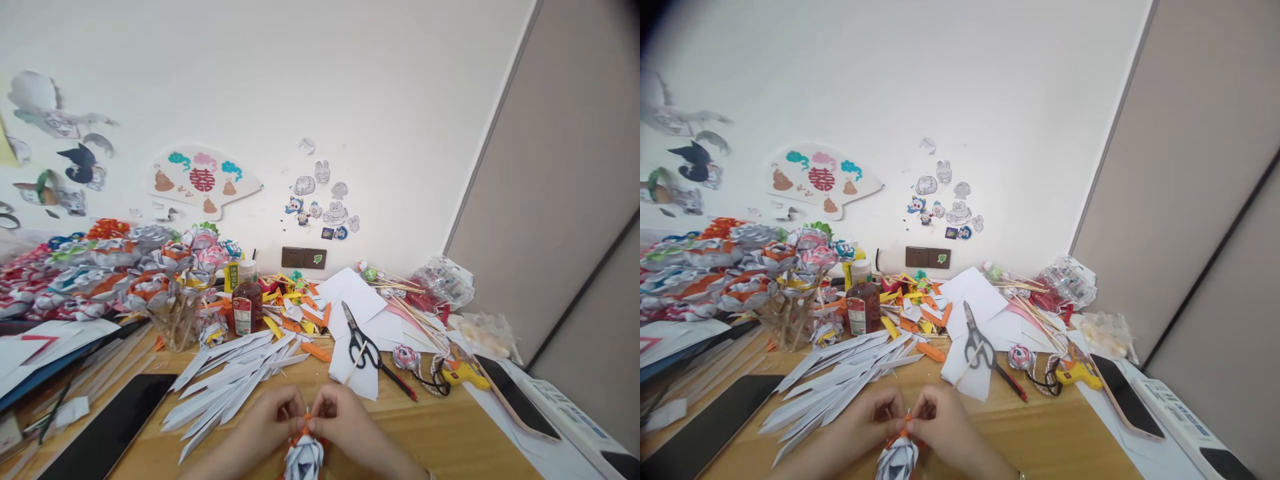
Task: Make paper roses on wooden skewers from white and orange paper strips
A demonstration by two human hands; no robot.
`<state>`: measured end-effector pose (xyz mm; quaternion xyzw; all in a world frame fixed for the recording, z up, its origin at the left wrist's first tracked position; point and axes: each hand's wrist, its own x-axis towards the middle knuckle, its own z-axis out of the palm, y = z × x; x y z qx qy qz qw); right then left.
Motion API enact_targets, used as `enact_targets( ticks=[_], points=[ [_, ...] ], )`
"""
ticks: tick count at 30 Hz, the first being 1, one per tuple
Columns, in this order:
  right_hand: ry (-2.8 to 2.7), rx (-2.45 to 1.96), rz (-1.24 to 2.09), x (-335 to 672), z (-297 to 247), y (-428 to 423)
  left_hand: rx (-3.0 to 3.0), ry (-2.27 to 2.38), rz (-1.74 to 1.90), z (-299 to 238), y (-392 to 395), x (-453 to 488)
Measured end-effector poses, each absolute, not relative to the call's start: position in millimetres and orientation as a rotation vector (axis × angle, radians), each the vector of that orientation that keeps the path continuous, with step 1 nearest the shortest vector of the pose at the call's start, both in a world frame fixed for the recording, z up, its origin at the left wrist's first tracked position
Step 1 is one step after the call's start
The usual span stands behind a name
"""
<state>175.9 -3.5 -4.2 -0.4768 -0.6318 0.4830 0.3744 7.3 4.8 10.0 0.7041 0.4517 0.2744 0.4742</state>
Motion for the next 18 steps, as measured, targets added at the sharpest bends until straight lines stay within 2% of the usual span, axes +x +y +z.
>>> enact_targets(
  ticks=[6, 14, 18],
  points=[
    [-1.758, -1.296, 0.937, 173.6, 1.9, -10.1, 1.716, 1.117, 0.640, 3.3, 10.1, 6.5],
    [-1.655, -1.254, 1.167, 173.5, -1.7, -6.2, 1.753, 1.151, 0.605, 6.7, 12.1, 4.7],
    [-1.673, -1.280, 1.162, 175.1, -1.4, -6.2, 1.808, 1.229, 0.621, 14.8, 4.6, 7.3]
  ],
)
